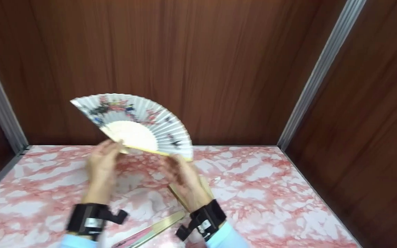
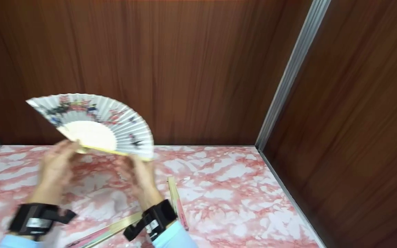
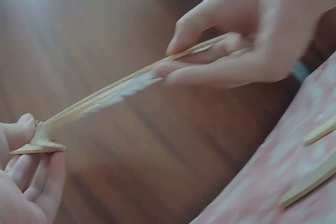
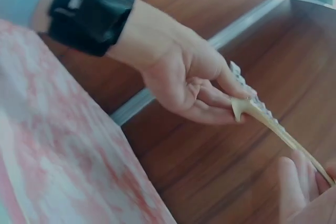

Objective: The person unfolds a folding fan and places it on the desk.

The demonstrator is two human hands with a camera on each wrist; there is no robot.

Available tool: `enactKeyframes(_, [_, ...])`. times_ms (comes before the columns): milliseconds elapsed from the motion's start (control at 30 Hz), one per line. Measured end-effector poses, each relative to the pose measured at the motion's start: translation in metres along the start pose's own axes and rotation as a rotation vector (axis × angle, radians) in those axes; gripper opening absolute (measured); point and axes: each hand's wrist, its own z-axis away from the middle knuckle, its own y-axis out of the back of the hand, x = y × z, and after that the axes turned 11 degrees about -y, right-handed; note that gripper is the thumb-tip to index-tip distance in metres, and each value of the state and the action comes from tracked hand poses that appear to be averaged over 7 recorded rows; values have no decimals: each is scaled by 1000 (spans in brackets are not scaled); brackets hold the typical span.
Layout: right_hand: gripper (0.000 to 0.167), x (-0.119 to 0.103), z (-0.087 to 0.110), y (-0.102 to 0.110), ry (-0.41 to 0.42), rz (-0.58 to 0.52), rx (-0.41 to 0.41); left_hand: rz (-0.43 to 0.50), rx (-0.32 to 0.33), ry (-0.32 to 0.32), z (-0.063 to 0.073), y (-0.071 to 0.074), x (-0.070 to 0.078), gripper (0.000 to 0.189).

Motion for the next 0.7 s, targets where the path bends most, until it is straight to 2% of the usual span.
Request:
enactKeyframes(67, [13, 10, 2, -8, -48, 48, -24, 24, 13, 9, -12, 19, 8, 31])
enactKeyframes(133, [14, 19, 6, -16, -80, 101, -48, 91, 15, 45, -22, 38, 17, 11])
enactKeyframes(167, [15, 24, 8, -20, -92, 131, -51, 108, 16, 66, -26, 47, 20, 9])
enactKeyframes(267, [18, 42, 13, -29, -134, 203, -42, 117, 5, 149, -39, 72, 27, 20])
enactKeyframes(367, [18, 63, 11, -39, -192, 263, -13, 85, -15, 206, -50, 97, 26, 16])
enactKeyframes(467, [16, 84, 3, -53, -268, 295, 26, 36, 25, 251, -59, 125, 19, 14])
enactKeyframes(533, [14, 96, -2, -64, -321, 301, 50, -6, 74, 283, -65, 145, 15, 15])
enactKeyframes(700, [12, 122, -3, -87, -446, 321, 44, -125, 173, 359, -76, 187, 7, 24])
